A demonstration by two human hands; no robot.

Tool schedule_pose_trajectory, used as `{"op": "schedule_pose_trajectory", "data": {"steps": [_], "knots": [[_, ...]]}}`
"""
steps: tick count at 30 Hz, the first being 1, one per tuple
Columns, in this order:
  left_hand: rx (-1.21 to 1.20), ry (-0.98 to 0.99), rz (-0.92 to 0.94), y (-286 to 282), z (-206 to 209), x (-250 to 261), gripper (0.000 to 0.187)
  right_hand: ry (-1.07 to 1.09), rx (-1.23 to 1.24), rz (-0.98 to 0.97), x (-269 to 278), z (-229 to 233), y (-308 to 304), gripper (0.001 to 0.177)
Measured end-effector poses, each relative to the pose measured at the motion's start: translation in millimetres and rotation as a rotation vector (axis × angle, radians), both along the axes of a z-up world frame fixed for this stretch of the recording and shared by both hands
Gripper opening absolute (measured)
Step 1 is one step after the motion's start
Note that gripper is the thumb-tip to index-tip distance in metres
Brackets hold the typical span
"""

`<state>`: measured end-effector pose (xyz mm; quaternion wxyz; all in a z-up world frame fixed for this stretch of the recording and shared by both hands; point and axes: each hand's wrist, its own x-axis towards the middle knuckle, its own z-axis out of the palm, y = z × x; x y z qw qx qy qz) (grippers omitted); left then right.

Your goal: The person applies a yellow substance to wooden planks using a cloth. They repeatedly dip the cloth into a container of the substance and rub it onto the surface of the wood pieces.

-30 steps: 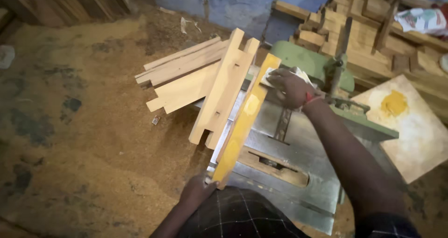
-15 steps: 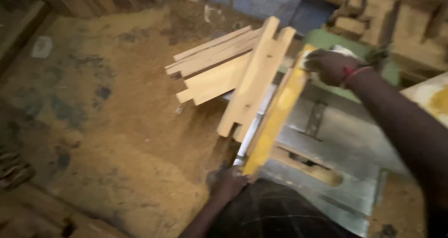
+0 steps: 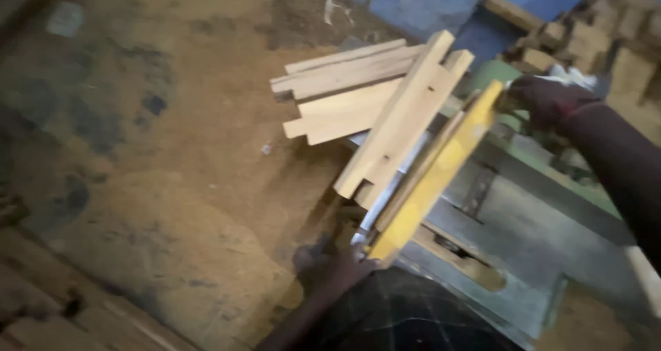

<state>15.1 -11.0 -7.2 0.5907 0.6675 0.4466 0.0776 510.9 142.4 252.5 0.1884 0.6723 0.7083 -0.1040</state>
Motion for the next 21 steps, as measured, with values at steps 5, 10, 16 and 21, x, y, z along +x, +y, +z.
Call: {"op": "schedule_pose_trajectory", "data": {"steps": [5, 10, 16, 21], "knots": [[-0.053, -0.081, 0.044, 0.3, 8.7, 2.9, 0.061, 0.032, 0.016, 0.026, -26.8, 20.3, -4.4, 0.059], [0.001, -0.032, -0.006, 2.6, 28.3, -7.1, 0.054, 0.072, -0.005, -0.088, -55.6, -3.9, -29.7, 0.051], [-0.084, 0.107, -0.075, 15.4, 68.6, -4.6, 0.049, 0.033, -0.054, -0.256, -71.0, 21.5, -1.3, 0.053], [-0.034, -0.001, -0.061, 9.5, 50.7, -8.9, 0.047, 0.028, -0.068, -0.330, -48.2, 18.1, -6.2, 0.051]]}}
